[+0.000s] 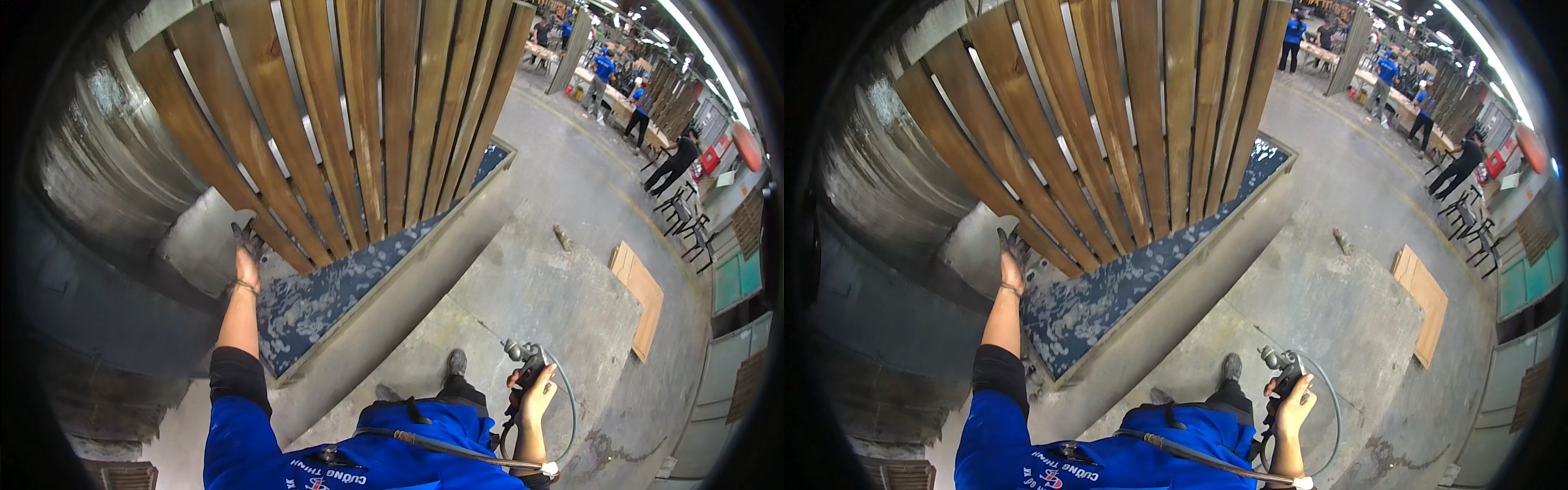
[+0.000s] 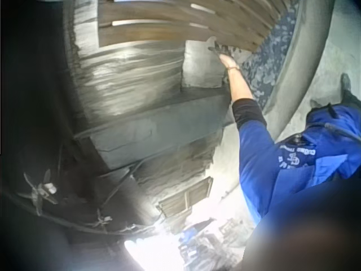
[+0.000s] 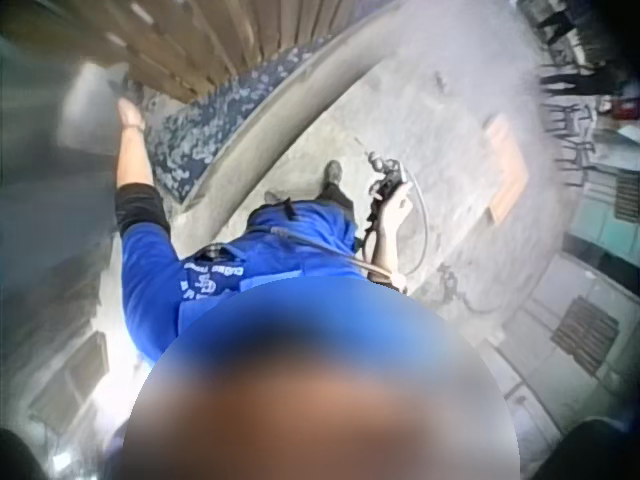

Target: The person uses a spray gun to apply finish to hanging wooden slatted panels in a spray booth. They repeatedly reposition each panel by hand to coat all sides, then move to the next panel and repeat the process.

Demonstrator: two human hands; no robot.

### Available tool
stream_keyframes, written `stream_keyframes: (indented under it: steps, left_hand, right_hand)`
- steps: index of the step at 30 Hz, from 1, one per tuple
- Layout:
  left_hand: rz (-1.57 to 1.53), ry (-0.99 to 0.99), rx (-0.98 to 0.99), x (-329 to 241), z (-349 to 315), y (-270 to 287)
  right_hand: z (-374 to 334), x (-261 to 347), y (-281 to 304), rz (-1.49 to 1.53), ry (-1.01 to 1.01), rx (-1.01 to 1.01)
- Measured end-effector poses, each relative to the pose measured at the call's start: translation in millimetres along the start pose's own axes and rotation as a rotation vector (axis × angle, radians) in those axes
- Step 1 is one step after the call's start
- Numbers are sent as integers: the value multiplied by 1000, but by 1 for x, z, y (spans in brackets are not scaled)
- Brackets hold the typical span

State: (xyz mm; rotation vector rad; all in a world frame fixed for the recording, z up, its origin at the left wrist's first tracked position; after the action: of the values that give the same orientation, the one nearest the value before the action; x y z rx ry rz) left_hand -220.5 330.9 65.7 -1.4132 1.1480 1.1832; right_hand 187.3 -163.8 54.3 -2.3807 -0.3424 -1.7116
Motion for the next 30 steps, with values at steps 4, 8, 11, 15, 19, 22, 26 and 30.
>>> stream_keyframes:
  steps: [4, 8, 11, 15, 19, 22, 26, 30]
  left_hand:
    - [-10, -33, 44, 15, -5, 3]
    - [16, -88, 18, 27, -27, 9]
    - [45, 36, -1, 33, -70, 14]
    - [162, -56, -36, 26, -144, -1]
    - [491, -331, -27, 1, -217, -40]
    - [480, -252, -2, -17, -260, -80]
    - [561, -421, -100, -27, -312, -144]
    - [544, -326, -177, -28, -341, -181]
  right_hand:
    - [-7, 10, -2, -227, -66, 167]
    - [-20, 34, 0, -202, -62, 343]
    - [-15, 62, 2, -138, 75, 310]
    - [-2, 117, 10, -105, 188, 315]
    - [-3, 181, 26, -49, 440, 491]
    - [-3, 217, 36, -13, 615, 536]
    - [3, 258, 59, 15, 907, 593]
    - [-9, 288, 81, -9, 1066, 597]
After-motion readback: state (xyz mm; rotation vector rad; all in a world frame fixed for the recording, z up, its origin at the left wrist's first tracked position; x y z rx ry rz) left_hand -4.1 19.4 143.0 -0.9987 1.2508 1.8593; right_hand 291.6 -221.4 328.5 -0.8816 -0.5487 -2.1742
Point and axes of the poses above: each hand's wrist, its own z-axis towards the middle knuckle, its own y-axis out of the back of the hand, x = y × z, the point moved 1 cm from there along z, towards the middle knuckle, and after that the axes turned 12 degrees about -x, right-handed, at the moved point
